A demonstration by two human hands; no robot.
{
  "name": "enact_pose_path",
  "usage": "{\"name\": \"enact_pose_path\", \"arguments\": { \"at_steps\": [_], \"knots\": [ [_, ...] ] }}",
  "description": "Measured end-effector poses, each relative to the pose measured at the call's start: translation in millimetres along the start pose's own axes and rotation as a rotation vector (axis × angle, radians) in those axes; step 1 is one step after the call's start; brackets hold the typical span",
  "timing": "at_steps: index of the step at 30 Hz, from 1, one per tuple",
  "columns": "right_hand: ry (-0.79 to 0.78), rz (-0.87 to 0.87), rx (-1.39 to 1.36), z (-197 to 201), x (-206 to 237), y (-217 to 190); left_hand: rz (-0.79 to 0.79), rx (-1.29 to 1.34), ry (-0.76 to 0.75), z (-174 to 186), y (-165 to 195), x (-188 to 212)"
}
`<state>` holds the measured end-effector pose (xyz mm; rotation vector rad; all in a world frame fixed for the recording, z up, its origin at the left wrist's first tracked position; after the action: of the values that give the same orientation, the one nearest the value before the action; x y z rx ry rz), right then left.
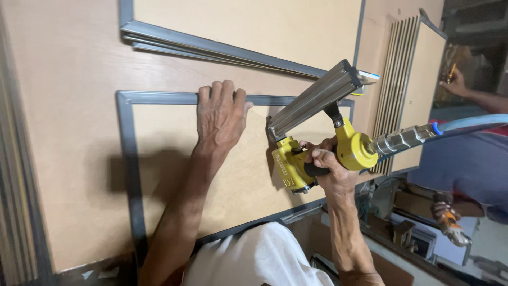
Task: The person uses a pneumatic nail gun to fasten the backing board into picture frames, pressing the board flat with one hand while driving nails along the frame edge. They reposition each finished frame aside and pull the next frame into place on the workbench, repeating the nailing cycle.
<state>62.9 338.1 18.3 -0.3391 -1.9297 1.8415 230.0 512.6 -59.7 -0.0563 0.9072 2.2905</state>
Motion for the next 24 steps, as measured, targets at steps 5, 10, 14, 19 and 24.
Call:
{"name": "enact_pose_path", "arguments": {
  "at_steps": [5, 10, 14, 19, 24],
  "knots": [
    [-0.098, -0.015, -0.139, -54.2, -2.9, 15.5, 0.001, -0.045, 0.087, 46.0, -52.6, 25.1],
    [-0.142, 0.014, -0.100, -100.3, -11.5, 17.9, 0.041, 0.010, 0.091, 60.5, -84.1, 33.1],
    [-0.166, 0.026, -0.078, -125.6, -20.3, 7.2, 0.047, 0.063, 0.013, 48.3, -93.7, 22.6],
    [-0.154, 0.016, -0.078, -135.3, -21.8, 1.3, 0.056, -0.013, -0.044, 42.4, -97.6, 17.1],
    [-0.136, -0.013, -0.049, -128.5, -23.2, 3.6, 0.044, 0.065, -0.020, 43.6, -92.2, 16.2]
  ]
}}
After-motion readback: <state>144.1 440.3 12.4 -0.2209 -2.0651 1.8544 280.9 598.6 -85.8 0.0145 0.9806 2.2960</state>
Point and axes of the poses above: each hand's wrist, its own x-axis away from the middle knuckle, its own z-axis out of the back of the hand, y = z × x, the point moved 10 cm from there along -x, towards the middle knuckle, and after that the axes turned 5 degrees about -y, right-handed, at the moved point
